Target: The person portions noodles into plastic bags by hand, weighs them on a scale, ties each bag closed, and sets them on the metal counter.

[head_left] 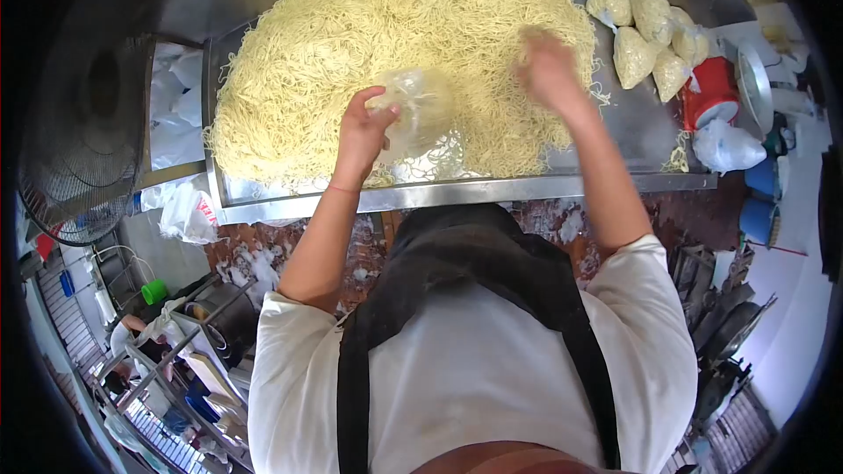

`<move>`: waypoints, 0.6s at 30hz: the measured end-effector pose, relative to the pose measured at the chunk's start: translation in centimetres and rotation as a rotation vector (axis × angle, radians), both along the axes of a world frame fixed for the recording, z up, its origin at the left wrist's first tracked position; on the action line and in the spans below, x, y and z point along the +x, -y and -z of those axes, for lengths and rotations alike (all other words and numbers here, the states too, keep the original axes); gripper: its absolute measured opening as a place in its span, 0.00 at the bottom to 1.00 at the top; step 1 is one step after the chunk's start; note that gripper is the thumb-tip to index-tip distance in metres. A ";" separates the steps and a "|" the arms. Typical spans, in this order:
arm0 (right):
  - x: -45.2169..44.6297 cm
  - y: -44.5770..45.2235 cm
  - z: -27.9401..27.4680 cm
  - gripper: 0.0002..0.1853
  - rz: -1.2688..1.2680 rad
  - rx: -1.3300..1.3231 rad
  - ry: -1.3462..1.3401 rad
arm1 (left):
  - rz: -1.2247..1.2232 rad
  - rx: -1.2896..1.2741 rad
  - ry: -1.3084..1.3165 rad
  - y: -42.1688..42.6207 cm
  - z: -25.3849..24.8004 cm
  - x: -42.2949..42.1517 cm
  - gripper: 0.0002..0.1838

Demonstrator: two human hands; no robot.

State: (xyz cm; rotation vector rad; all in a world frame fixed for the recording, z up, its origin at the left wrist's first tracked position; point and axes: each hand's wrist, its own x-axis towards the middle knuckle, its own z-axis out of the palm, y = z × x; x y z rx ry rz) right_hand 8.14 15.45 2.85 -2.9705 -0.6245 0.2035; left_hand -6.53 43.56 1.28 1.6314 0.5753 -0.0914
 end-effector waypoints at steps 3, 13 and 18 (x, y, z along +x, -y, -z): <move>-5.6 -8.1 -0.3 0.34 -0.273 0.439 -0.045 | 0.038 -0.176 0.019 -0.3 -3.0 1.8 0.08; -4.2 -0.8 2.9 0.19 -0.010 0.593 -0.266 | 0.459 0.935 0.336 -2.1 4.4 -0.1 0.04; -6.0 7.5 -0.5 0.11 0.070 0.854 -0.128 | 0.299 0.195 0.157 5.4 -6.5 2.2 0.09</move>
